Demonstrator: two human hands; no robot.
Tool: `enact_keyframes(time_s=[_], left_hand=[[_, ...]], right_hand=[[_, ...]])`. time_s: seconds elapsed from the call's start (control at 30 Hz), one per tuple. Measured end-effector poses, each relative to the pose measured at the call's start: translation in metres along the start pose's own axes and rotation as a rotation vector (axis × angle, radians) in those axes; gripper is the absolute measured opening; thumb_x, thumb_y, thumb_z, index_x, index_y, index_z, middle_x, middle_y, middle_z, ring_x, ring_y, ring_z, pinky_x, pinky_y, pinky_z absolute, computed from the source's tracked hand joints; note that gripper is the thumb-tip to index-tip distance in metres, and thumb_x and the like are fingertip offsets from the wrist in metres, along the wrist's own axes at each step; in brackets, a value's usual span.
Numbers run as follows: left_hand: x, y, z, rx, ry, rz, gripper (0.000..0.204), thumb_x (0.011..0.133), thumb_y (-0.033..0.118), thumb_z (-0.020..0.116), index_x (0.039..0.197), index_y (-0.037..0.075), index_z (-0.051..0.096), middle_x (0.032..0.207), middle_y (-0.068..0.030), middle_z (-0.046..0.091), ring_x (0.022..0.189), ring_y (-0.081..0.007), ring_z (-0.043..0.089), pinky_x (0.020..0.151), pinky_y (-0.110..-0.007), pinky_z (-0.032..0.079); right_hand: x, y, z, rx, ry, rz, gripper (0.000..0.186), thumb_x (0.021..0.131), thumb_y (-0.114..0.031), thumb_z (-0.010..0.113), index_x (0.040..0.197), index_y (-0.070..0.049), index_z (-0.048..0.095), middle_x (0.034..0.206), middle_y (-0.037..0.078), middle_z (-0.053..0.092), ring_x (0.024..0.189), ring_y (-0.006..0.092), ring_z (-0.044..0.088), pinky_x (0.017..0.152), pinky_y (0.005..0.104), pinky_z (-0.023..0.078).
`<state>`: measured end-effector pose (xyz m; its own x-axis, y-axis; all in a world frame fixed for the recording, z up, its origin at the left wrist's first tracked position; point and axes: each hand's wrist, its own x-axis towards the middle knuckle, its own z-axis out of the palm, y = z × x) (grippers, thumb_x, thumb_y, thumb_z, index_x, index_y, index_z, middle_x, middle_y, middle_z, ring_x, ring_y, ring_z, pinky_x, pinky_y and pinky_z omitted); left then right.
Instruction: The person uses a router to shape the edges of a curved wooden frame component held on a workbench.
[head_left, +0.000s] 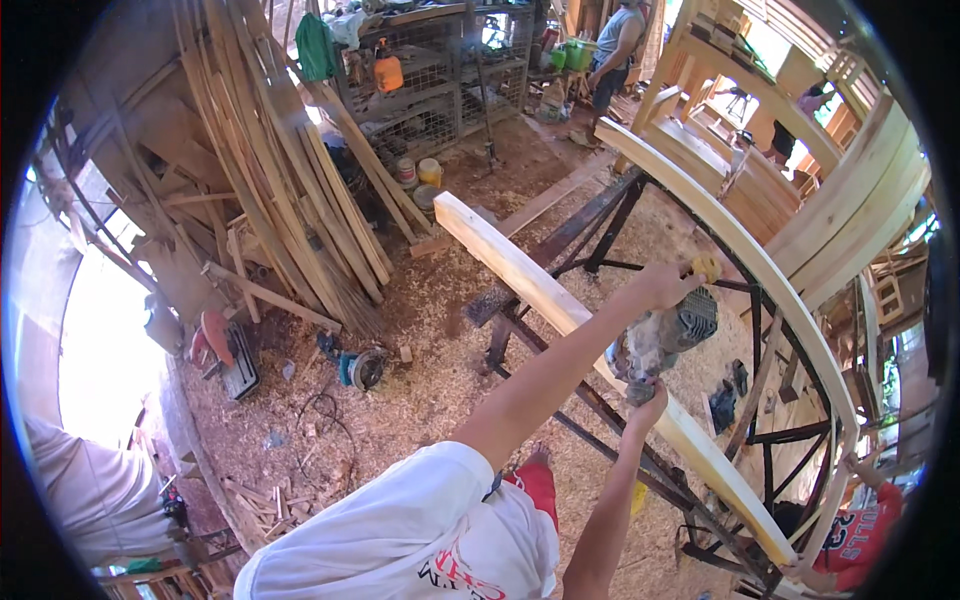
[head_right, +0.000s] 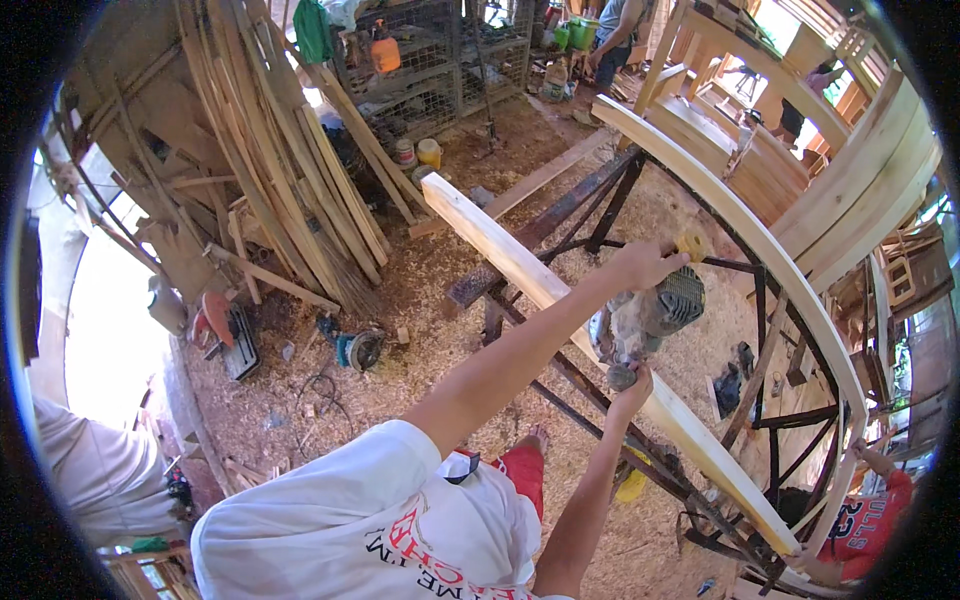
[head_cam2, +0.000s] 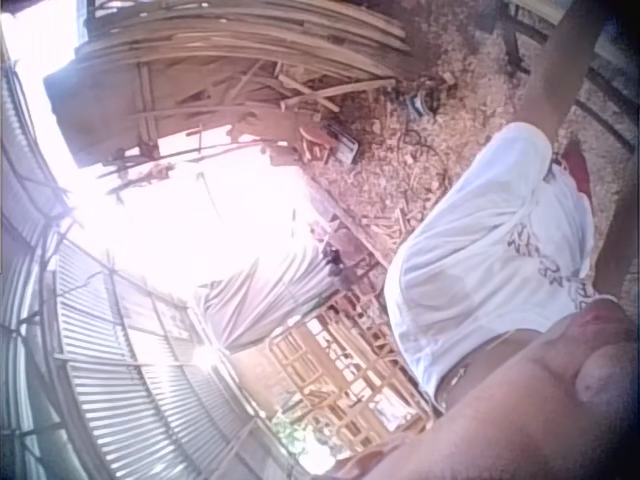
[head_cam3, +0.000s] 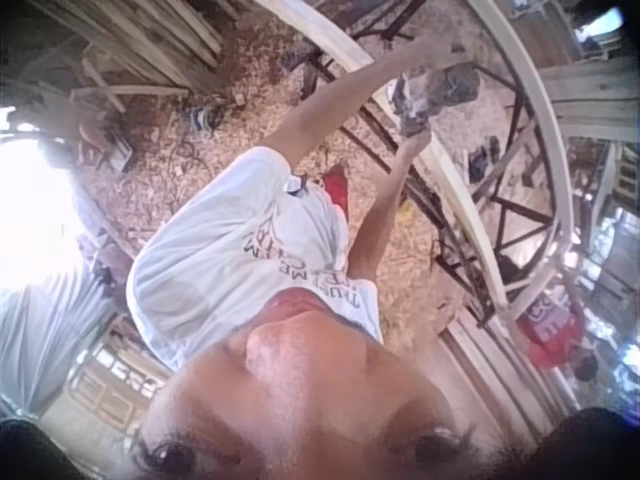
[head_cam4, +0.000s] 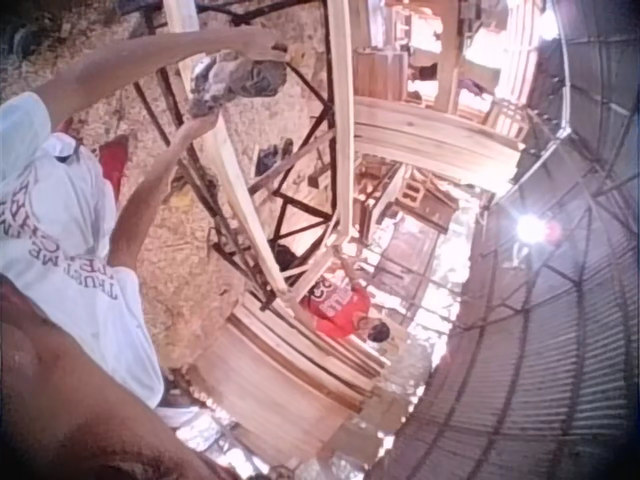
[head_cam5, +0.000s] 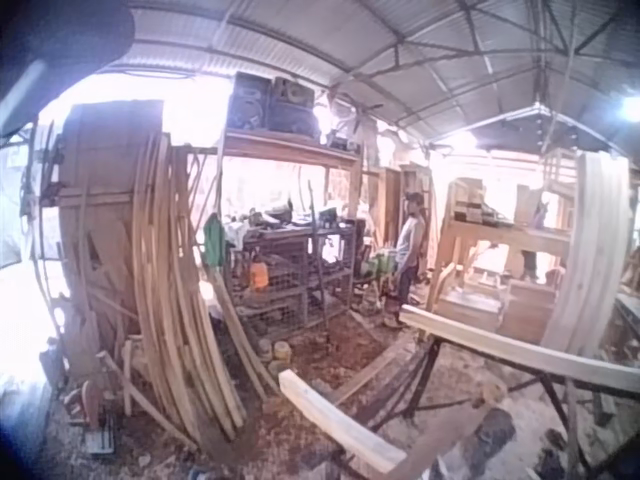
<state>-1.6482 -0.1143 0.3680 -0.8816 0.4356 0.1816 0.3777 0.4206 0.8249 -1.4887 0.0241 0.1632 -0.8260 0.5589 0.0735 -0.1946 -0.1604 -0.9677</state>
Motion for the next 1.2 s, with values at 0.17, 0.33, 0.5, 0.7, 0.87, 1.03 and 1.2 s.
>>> enact_keyframes(time_s=[0.17,0.33,0.5,0.7,0.87,1.03,1.2], left_hand=[[-0.002,0.002,-0.002,-0.028,-0.038,-0.080,0.067,0.097,0.062,0.042,0.136,0.011,0.059,0.113,-0.0265,0.069,0.109,-0.0439,0.065,0.097,-0.049,0.048],[-0.006,0.006,-0.004,-0.062,-0.045,-0.072,0.065,0.097,0.061,0.043,0.135,0.011,0.060,0.116,-0.0261,0.068,0.112,-0.0434,0.064,0.098,-0.049,0.048],[-0.004,0.004,-0.001,-0.047,0.010,-0.017,0.065,0.097,0.061,0.044,0.136,0.011,0.060,0.116,-0.0256,0.069,0.111,-0.0437,0.064,0.098,-0.049,0.048],[0.000,0.003,0.001,-0.035,-0.043,-0.053,0.067,0.097,0.063,0.043,0.139,0.012,0.058,0.116,-0.0250,0.069,0.112,-0.0438,0.063,0.099,-0.049,0.047],[0.001,0.002,0.002,-0.040,-0.025,-0.034,0.070,0.097,0.065,0.042,0.140,0.011,0.056,0.118,-0.0249,0.068,0.113,-0.0432,0.063,0.100,-0.048,0.047],[-0.002,0.002,0.004,-0.033,-0.004,-0.036,0.071,0.096,0.065,0.043,0.139,0.010,0.058,0.116,-0.0256,0.069,0.111,-0.0431,0.064,0.098,-0.047,0.048],[-0.005,0.017,-0.004,-0.065,-0.076,-0.096,0.076,0.092,0.070,0.047,0.137,0.010,0.060,0.116,-0.0269,0.069,0.111,-0.0435,0.065,0.098,-0.046,0.049]], right_hand=[[-0.013,-0.022,0.013,-0.039,0.053,0.075,0.030,0.100,-0.028,0.040,0.087,-0.008,0.058,0.081,0.006,0.058,0.066,0.0171,0.059,0.053,0.0305,0.049],[-0.017,-0.028,0.018,-0.076,0.062,0.012,0.031,0.100,-0.029,0.040,0.082,-0.009,0.056,0.079,0.003,0.057,0.068,0.0143,0.056,0.056,0.0284,0.046],[-0.009,-0.015,0.003,-0.039,-0.040,-0.023,0.032,0.104,-0.029,0.041,0.086,-0.007,0.056,0.085,0.005,0.056,0.069,0.0156,0.056,0.058,0.0291,0.045],[-0.014,-0.023,0.006,-0.046,-0.062,-0.008,0.033,0.104,-0.029,0.039,0.086,-0.007,0.056,0.083,0.004,0.056,0.071,0.0148,0.055,0.063,0.0293,0.045],[-0.011,-0.017,0.004,-0.035,-0.082,-0.038,0.032,0.105,-0.029,0.041,0.091,-0.006,0.058,0.084,0.003,0.055,0.073,0.0146,0.054,0.063,0.0289,0.043],[-0.029,-0.031,-0.002,-0.085,-0.143,0.007,0.025,0.101,-0.028,0.056,0.101,-0.003,0.057,0.089,0.002,0.057,0.088,0.0108,0.054,0.073,0.0266,0.045],[-0.041,-0.070,0.005,-0.286,-0.225,-0.075,0.032,0.087,-0.021,0.077,0.104,-0.003,0.058,0.091,0.002,0.061,0.085,0.0117,0.055,0.078,0.0289,0.048]])
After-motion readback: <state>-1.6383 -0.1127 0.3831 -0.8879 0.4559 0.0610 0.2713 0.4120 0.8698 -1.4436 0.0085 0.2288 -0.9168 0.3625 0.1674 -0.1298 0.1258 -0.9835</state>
